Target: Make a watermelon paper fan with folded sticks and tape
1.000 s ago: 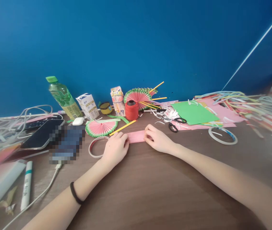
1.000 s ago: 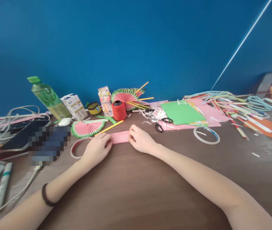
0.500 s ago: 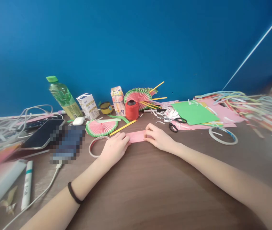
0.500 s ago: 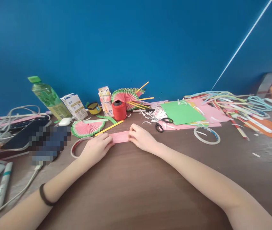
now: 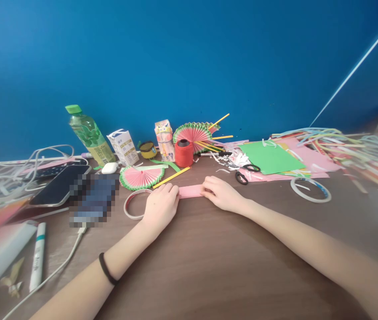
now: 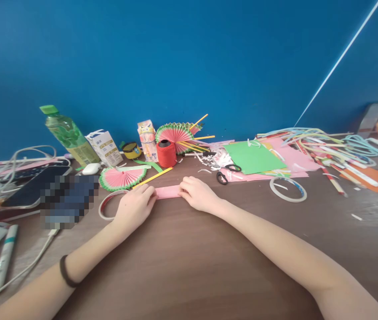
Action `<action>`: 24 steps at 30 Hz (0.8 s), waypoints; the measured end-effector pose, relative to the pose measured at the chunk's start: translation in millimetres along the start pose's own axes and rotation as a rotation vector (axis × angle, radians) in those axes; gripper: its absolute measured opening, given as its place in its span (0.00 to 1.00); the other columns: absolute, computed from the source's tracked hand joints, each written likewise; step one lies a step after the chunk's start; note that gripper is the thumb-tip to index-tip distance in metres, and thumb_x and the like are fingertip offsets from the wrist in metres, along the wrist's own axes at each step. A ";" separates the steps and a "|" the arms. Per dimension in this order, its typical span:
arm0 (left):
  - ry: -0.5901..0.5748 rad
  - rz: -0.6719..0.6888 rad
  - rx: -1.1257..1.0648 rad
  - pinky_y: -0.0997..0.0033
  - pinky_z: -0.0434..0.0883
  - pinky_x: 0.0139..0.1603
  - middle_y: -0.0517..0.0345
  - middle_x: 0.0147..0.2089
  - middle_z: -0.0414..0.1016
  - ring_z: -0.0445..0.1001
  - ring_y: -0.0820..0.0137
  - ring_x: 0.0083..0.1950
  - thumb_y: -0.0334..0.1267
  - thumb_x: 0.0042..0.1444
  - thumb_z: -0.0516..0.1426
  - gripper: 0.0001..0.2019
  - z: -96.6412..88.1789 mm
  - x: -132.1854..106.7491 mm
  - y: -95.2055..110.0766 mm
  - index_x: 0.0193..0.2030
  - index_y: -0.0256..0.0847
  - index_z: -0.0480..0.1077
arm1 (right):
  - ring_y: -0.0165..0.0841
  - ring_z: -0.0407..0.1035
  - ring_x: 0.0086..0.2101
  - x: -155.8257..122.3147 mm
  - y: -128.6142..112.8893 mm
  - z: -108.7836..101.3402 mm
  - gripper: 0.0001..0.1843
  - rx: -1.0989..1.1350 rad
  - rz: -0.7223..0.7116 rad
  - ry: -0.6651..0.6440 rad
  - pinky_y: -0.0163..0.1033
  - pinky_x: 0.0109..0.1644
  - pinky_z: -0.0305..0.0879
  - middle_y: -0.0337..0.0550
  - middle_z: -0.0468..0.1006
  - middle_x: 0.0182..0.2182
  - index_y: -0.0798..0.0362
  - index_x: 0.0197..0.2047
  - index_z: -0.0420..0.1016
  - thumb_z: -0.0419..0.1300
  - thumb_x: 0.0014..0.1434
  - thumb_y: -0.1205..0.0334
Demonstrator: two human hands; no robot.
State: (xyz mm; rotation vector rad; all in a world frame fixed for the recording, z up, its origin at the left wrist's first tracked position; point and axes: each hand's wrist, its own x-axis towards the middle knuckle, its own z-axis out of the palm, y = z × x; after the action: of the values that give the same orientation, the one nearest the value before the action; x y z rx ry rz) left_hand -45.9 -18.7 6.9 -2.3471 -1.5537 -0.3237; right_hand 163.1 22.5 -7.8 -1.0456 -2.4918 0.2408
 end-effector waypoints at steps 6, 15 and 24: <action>-0.001 0.084 0.058 0.68 0.63 0.34 0.53 0.32 0.68 0.67 0.65 0.36 0.31 0.58 0.48 0.10 2.1 0.9 -2.4 0.28 0.39 0.67 | 0.34 0.59 0.32 -0.4 -2.3 -2.1 0.04 0.004 0.029 0.022 0.37 0.37 0.56 0.42 0.68 0.29 0.53 0.31 0.66 0.53 0.59 0.66; -0.088 -0.003 -0.060 0.71 0.63 0.34 0.55 0.33 0.70 0.69 0.68 0.36 0.37 0.58 0.50 0.08 -0.6 0.0 -6.3 0.31 0.39 0.67 | 0.33 0.61 0.32 -1.4 6.1 -1.5 0.09 0.002 -0.082 0.036 0.36 0.37 0.57 0.43 0.68 0.28 0.54 0.31 0.70 0.52 0.60 0.63; -0.041 0.001 -0.051 0.69 0.62 0.35 0.56 0.31 0.72 0.69 0.66 0.34 0.35 0.58 0.49 0.08 -0.5 1.1 -7.4 0.31 0.40 0.67 | 0.33 0.63 0.32 -0.5 3.7 -3.3 0.08 0.062 -0.042 -0.014 0.38 0.39 0.57 0.43 0.71 0.28 0.54 0.30 0.69 0.52 0.59 0.67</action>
State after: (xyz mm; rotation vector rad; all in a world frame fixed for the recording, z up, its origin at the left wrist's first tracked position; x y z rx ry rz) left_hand -52.3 -15.2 8.7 -2.4072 -1.5807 -0.3205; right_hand 167.2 24.7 -6.2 -0.9695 -2.4991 0.3112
